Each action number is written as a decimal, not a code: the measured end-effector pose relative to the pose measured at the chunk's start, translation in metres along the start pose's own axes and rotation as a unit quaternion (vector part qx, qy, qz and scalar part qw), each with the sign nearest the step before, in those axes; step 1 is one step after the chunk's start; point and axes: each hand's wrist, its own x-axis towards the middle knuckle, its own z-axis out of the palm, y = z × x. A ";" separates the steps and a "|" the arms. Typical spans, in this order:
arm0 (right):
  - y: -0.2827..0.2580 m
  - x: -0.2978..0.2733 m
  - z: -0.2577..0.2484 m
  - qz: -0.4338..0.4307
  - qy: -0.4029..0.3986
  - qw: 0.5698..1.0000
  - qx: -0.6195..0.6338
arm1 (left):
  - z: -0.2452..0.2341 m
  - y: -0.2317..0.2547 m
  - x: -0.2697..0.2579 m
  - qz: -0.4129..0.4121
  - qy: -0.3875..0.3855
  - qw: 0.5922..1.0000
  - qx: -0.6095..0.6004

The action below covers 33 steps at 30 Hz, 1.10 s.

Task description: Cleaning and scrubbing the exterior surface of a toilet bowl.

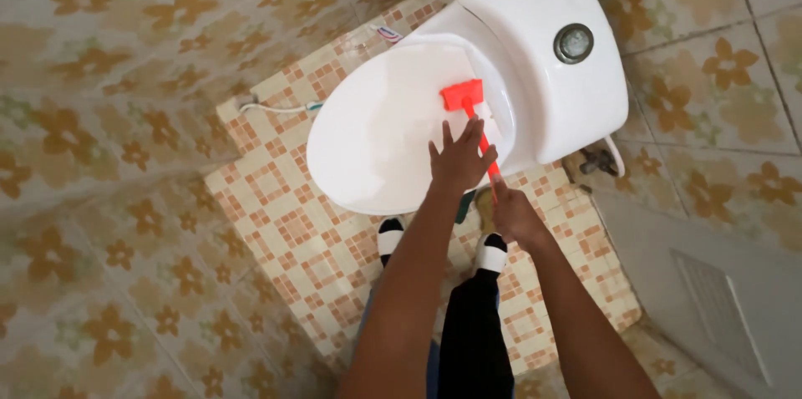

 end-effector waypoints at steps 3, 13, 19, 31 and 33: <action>0.001 -0.006 0.009 0.046 -0.025 0.997 0.059 | -0.004 -0.008 -0.002 0.022 -0.020 0.999 0.028; 0.102 -0.072 0.055 0.096 -0.032 0.968 0.230 | 0.066 -0.031 -0.078 0.094 -0.066 0.992 0.053; 0.060 -0.059 0.044 0.070 0.046 0.984 0.159 | 0.052 -0.019 -0.042 0.120 -0.040 0.988 0.086; 0.091 -0.109 0.034 -0.026 0.084 0.988 0.125 | 0.024 -0.007 -0.090 0.103 -0.106 0.987 0.060; 0.107 -0.137 0.036 -0.046 0.088 0.987 0.128 | 0.022 -0.003 -0.120 0.132 -0.103 0.985 0.029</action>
